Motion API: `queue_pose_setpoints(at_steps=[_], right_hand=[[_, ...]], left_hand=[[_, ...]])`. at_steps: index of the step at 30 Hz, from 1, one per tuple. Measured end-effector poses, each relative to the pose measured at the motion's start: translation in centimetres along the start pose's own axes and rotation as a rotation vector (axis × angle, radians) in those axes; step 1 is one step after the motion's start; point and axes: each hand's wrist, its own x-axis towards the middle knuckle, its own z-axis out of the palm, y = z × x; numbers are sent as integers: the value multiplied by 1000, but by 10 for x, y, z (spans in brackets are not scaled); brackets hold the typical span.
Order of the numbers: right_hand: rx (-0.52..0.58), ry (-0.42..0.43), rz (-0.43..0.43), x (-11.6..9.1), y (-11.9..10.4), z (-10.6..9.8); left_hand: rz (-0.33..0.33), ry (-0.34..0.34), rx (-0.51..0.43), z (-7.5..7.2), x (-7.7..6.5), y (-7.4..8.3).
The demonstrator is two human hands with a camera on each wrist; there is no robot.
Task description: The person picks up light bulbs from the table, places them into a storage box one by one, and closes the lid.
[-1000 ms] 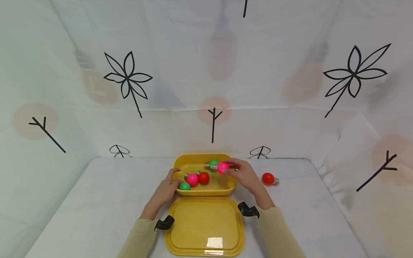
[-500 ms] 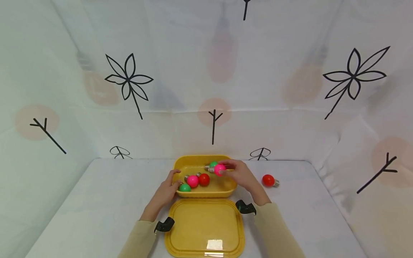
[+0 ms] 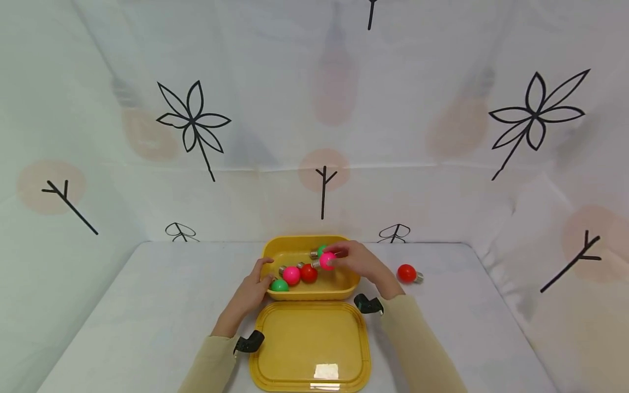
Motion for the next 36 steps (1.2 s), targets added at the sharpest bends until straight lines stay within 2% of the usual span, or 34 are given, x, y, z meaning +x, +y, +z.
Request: queue_pose_setpoints(at_steps=[11,17,36], right_hand=[[36,-123,22,7,1,-10],[-7,-169,13,14,0,-12],[-96,-270,75,35,3,-10]], left_hand=[[-23,-12,-6,0,1,1],[-13,-3,0,-1,1,1],[-3,5,-4,0,-1,2]])
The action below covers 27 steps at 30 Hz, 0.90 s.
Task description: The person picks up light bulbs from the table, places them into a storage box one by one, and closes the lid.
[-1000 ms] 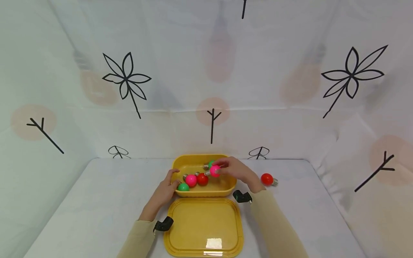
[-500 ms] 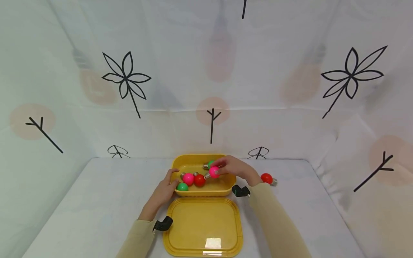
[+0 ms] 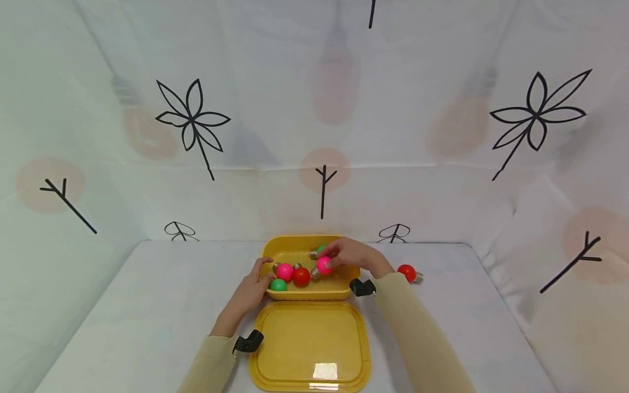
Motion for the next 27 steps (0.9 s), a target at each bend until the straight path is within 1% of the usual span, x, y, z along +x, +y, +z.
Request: queue_pose_setpoints(at_steps=[2,7,12,15,22,27], right_hand=[[-12,-20,11,2,0,0],[33,-78,52,7,1,-1],[59,-76,75,8,3,0],[78,-64,74,7,4,0],[79,-81,4,7,5,3],[89,-81,16,6,2,3]], left_hand=[[-3,-1,-3,0,0,0],[13,-4,6,2,0,0],[25,-4,5,2,0,2],[27,-2,6,0,-1,4],[41,1,11,-3,-3,1],[53,-5,2,-4,-3,1]])
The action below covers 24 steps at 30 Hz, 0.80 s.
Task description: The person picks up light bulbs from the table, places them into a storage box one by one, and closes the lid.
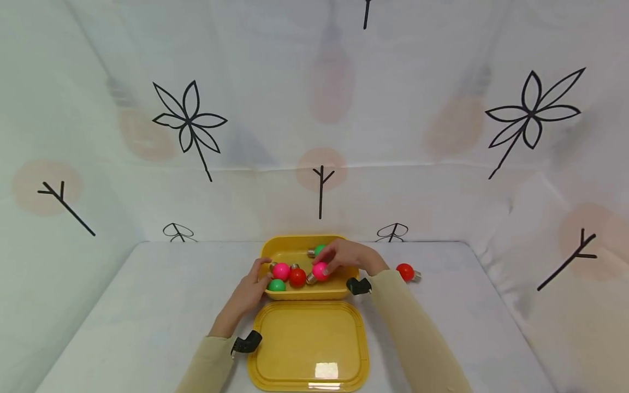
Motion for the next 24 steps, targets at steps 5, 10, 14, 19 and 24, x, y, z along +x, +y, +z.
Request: queue_pose_setpoints(at_steps=[5,10,14,19,24], right_hand=[[-5,-12,18,1,2,0],[-17,-11,22,3,4,-1],[-19,-15,25,3,3,-2],[-24,-34,33,2,0,-1],[-38,-55,66,3,-2,-2]], left_hand=[[-7,-1,-4,1,-1,-1],[-14,-3,-16,2,1,-2],[-16,-4,-20,1,1,0],[-14,-3,-19,1,0,1],[-15,0,-8,1,0,1]])
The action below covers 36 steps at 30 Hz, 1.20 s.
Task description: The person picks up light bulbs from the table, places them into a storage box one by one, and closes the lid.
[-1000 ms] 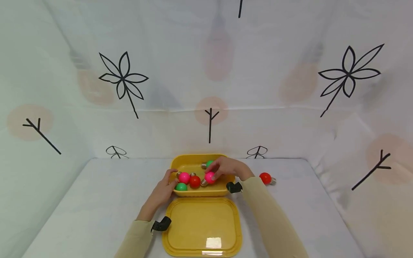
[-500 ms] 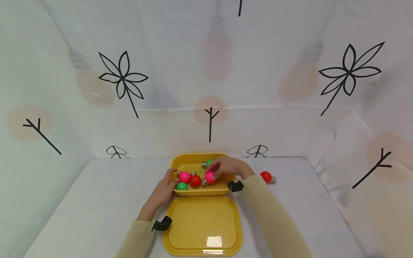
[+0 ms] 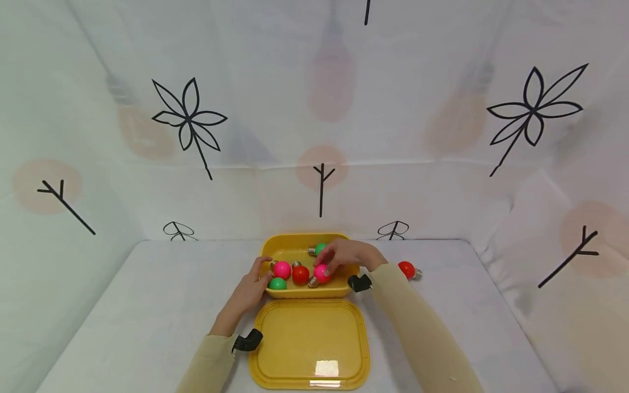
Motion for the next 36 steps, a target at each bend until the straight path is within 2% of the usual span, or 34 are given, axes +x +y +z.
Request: queue_pose_setpoints(at_steps=[6,22,29,36], right_hand=[[7,-18,33,3,0,-1],[30,-28,6,3,1,-1],[104,-36,6,4,2,0],[165,-47,-33,4,4,0]], left_hand=[[-1,-3,-8,1,1,0],[-17,-11,-8,3,2,-4],[-5,-2,0,0,1,-1],[-14,-11,-3,0,2,-2]])
